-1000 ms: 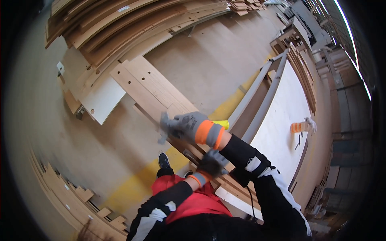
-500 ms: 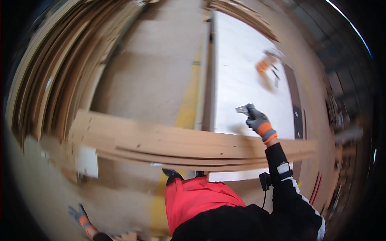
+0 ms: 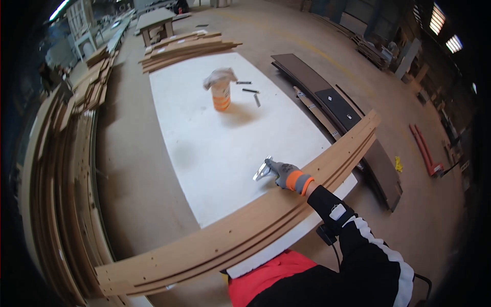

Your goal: Scraping and wiping down wooden board components for furniture manufacturing.

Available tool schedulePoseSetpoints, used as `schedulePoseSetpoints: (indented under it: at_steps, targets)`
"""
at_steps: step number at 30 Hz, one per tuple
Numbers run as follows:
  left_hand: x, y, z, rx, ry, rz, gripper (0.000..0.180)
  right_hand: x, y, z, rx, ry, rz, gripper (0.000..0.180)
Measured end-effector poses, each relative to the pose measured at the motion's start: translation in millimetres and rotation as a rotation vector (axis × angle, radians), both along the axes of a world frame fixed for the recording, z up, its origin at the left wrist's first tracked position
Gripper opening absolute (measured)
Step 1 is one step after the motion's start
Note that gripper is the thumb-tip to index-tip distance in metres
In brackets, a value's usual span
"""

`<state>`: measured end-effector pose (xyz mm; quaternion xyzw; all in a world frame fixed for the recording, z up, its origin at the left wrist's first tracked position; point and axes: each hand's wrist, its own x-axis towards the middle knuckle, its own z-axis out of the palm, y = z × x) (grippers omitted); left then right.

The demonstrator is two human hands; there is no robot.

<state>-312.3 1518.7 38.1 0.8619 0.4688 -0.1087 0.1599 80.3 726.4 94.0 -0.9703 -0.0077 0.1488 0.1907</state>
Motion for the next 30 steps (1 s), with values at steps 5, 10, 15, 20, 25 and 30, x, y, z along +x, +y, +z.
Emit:
schedulePoseSetpoints:
  at_steps: [5,10,15,20,25,30]
  targets:
    - [159,-247,32,0.260,-0.226,-0.569,0.087,43,-92,-19,0.007,-0.084,-0.030,0.072]
    - [231,-479,50,0.084,-0.420,-1.059,0.093,107,-111,-53,-0.155,-0.105,0.128,0.053]
    - [263,-549,15,0.133,-0.368,-1.167,0.093,171,-133,-79,-0.222,-0.238,0.190,0.044]
    - [280,-534,7,0.087,-0.455,-1.202,0.090,242,-119,-76,-0.289,-0.272,0.253,0.040]
    - [330,-537,46,-0.070,-0.223,-1.324,0.070,295,-109,-92,-0.346,-0.375,0.281,0.039]
    - [357,-526,23,-0.028,-0.363,-1.318,0.071,290,-116,-90,-0.263,-0.566,0.149,0.042]
